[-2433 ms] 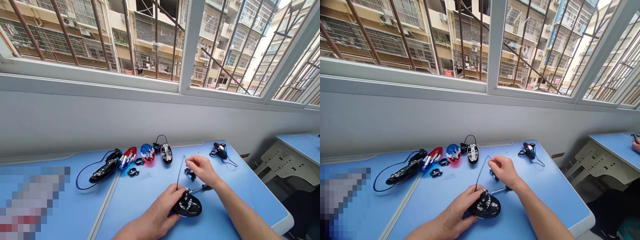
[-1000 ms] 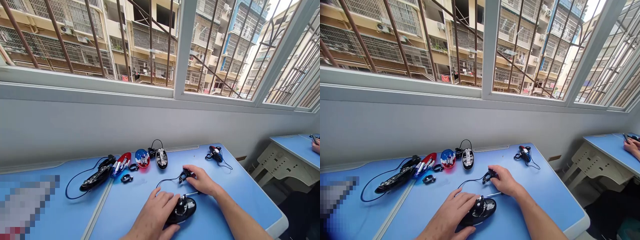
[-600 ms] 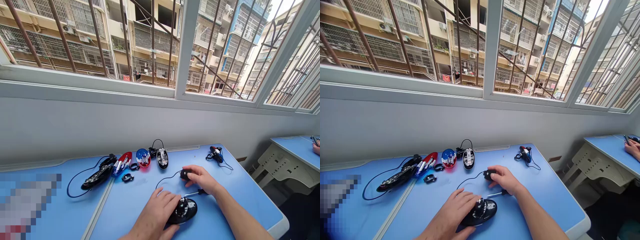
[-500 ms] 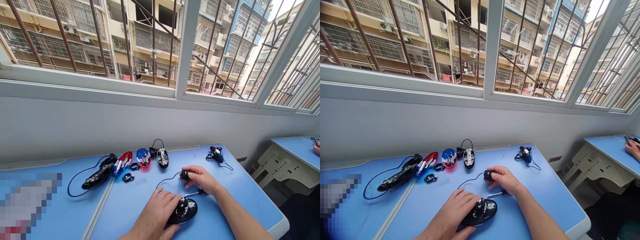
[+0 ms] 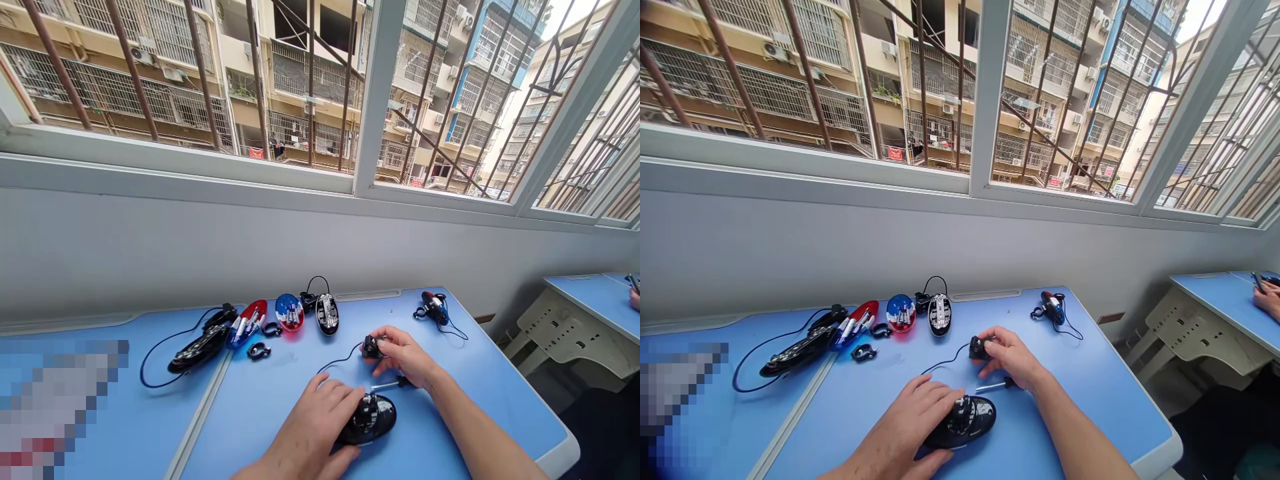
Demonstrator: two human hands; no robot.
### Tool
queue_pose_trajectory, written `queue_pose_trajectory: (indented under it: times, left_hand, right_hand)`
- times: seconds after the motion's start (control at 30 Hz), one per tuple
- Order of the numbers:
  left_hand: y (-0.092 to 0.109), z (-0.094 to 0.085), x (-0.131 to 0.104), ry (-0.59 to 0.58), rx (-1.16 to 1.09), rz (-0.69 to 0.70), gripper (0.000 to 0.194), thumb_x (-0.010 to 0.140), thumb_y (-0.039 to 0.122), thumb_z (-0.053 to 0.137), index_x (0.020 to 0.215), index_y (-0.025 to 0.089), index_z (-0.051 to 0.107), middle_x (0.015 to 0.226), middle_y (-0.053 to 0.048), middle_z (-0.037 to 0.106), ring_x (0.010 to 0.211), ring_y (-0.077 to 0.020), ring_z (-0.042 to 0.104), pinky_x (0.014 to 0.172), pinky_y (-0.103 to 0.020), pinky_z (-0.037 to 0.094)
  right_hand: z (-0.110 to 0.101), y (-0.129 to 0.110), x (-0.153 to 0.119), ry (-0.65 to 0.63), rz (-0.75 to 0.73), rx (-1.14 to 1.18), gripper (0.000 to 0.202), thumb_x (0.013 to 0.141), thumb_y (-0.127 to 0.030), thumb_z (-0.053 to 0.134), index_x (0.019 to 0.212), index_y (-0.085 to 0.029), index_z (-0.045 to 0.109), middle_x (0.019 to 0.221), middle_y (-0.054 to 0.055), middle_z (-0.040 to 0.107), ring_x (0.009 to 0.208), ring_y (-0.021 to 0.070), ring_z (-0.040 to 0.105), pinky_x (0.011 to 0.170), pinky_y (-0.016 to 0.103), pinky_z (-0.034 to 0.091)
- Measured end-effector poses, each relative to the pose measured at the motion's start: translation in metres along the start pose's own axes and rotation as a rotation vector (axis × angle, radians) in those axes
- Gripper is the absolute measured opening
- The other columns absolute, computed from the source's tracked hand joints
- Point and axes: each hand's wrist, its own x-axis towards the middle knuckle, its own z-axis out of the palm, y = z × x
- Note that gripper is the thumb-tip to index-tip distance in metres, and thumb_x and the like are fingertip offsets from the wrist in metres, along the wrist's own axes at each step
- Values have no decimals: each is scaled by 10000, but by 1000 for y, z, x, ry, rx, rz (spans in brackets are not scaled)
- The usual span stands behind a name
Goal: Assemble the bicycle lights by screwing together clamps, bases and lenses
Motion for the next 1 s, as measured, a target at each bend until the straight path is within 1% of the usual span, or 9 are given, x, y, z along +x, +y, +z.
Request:
queue_pose_trajectory:
  times: [0.23, 0.37, 0.5, 0.6, 0.73, 0.8, 0.9, 0.93, 1.0]
  left_hand:
    - [1, 0, 1, 17, 10, 12, 633, 653, 91, 571, 1250, 263, 448, 1097, -64, 640, 987, -274, 584, 1018, -561, 334]
    - [4, -4, 2, -15, 12, 2, 617, 660, 96, 593, 1241, 249, 452, 1102, -72, 637, 994, -279, 579, 1012, -580, 325]
    - [6, -7, 3, -3, -5, 14, 536, 709, 187, 643, 1217, 243, 482, 1109, -66, 634, 992, -273, 583, 1029, -573, 314]
    - [8, -9, 3, 47, 0, 52, 387, 814, 238, 566, 1196, 234, 505, 1077, -67, 652, 970, -254, 591, 1021, -531, 341]
    - [11, -12, 5, 119, -17, 41, 230, 897, 192, 417, 1061, 233, 571, 905, -29, 685, 862, -208, 608, 990, -458, 386]
    - [12, -12, 7, 154, -32, 35, 242, 926, 190, 365, 1012, 225, 588, 822, -17, 677, 770, -182, 607, 926, -407, 440]
    - [10, -12, 8, 205, -52, -7, 302, 961, 236, 318, 923, 219, 617, 675, -4, 636, 635, -162, 587, 708, -298, 512]
    - [9, -12, 8, 226, -58, -21, 313, 965, 252, 317, 911, 221, 624, 660, -5, 636, 622, -161, 594, 654, -274, 514]
    - [8, -14, 8, 285, -60, -36, 281, 956, 262, 350, 964, 223, 628, 739, -23, 684, 667, -165, 638, 643, -254, 530]
  right_hand:
    - [1, 0, 1, 45, -10, -10, 388, 675, -460, 706, 918, -176, 601, 831, 28, 662, 714, 165, 658, 560, 271, 534]
    - [2, 0, 1, 66, -36, -64, 378, 709, -457, 669, 960, -182, 604, 843, 32, 660, 749, 176, 663, 593, 288, 545]
    - [4, 4, 3, 126, -100, -181, 363, 730, -440, 637, 994, -197, 584, 858, 38, 652, 819, 204, 655, 632, 319, 554]
    - [5, 10, 7, 178, -158, -241, 361, 701, -417, 665, 979, -205, 578, 883, 39, 639, 839, 206, 627, 638, 314, 549]
    - [7, 18, 10, 232, -207, -315, 263, 731, -400, 635, 899, -202, 592, 852, 33, 641, 755, 180, 610, 630, 304, 537]
    - [8, 21, 12, 258, -208, -342, 221, 754, -402, 608, 835, -197, 589, 768, 25, 629, 705, 177, 606, 591, 299, 535]
    - [9, 24, 14, 300, -199, -365, 216, 763, -415, 588, 780, -201, 568, 724, 23, 621, 677, 182, 608, 530, 286, 527]
    - [10, 24, 15, 312, -197, -370, 219, 761, -420, 588, 767, -203, 563, 712, 22, 619, 670, 184, 607, 515, 284, 523]
    - [14, 24, 15, 327, -193, -376, 228, 751, -428, 594, 744, -203, 561, 683, 20, 612, 651, 190, 603, 493, 287, 515]
